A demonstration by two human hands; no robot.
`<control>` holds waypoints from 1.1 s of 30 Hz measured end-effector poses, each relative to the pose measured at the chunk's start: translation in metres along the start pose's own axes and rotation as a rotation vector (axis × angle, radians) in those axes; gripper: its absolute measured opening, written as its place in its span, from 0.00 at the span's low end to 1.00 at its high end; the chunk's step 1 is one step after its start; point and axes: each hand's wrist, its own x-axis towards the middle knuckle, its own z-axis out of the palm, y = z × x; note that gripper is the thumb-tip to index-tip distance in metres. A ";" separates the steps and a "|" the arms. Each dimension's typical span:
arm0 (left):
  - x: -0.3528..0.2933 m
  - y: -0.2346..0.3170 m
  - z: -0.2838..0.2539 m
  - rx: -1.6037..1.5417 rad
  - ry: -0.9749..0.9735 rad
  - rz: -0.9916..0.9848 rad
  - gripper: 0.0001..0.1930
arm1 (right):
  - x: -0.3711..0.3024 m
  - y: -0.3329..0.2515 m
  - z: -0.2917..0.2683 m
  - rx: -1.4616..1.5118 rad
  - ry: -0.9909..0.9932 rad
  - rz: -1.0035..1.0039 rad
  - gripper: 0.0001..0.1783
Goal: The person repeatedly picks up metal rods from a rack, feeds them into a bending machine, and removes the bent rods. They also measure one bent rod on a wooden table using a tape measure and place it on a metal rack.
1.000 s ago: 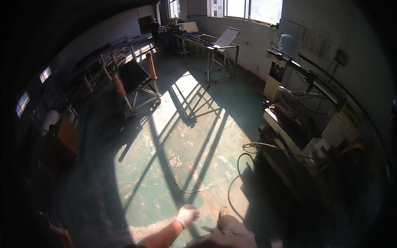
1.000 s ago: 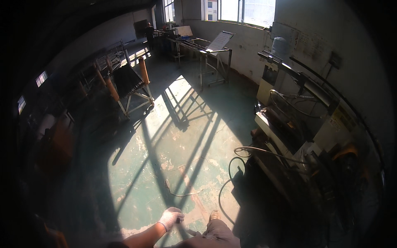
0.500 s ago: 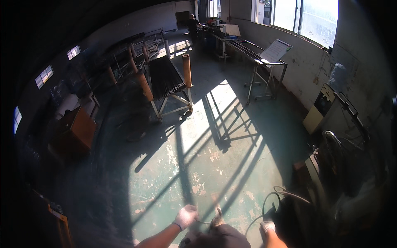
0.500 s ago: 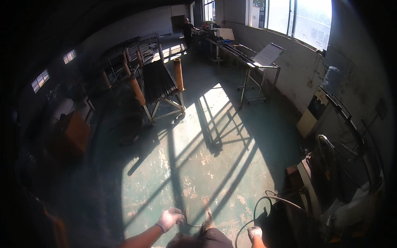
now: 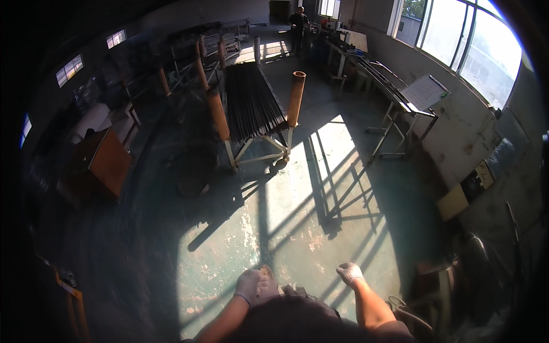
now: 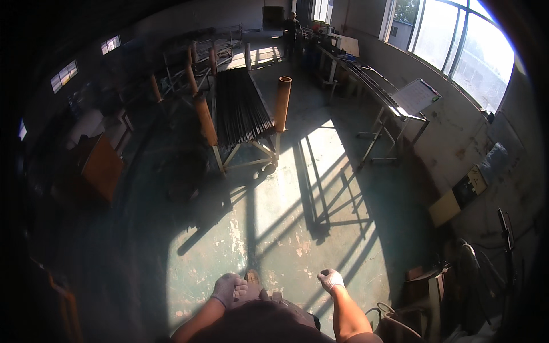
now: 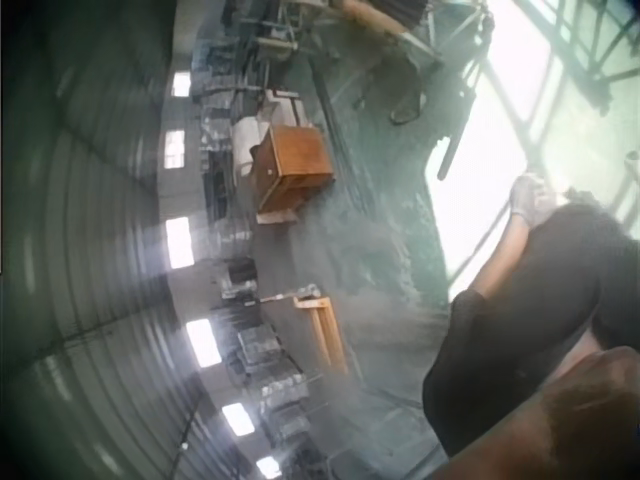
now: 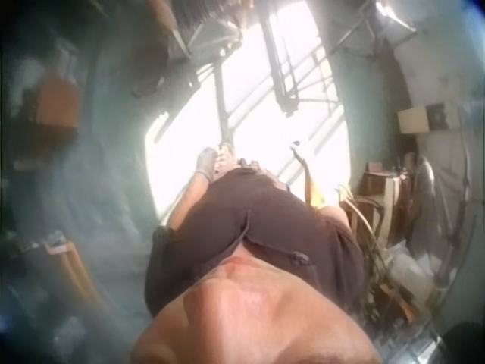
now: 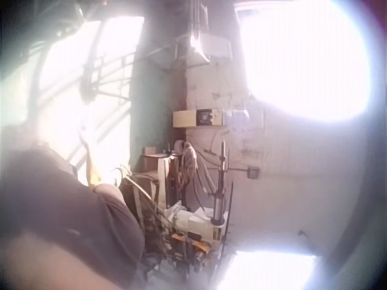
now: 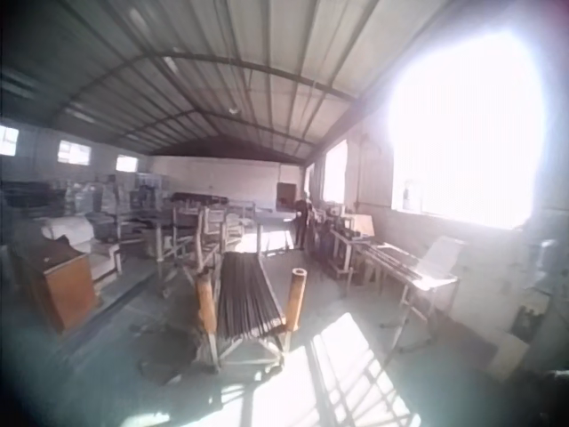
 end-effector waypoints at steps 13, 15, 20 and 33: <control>0.156 0.502 0.003 0.374 0.249 0.842 0.15 | 0.236 -0.101 0.060 0.103 -0.218 0.539 0.21; 0.196 0.559 0.009 0.450 0.298 0.901 0.15 | 0.310 -0.138 0.049 -0.093 -0.217 0.418 0.26; 0.315 0.729 0.022 0.800 0.471 1.165 0.14 | 0.514 -0.309 0.012 -0.142 -0.091 0.214 0.27; 0.543 1.028 0.079 1.776 1.337 0.632 0.19 | 0.936 -0.741 -0.070 0.029 0.250 -0.106 0.55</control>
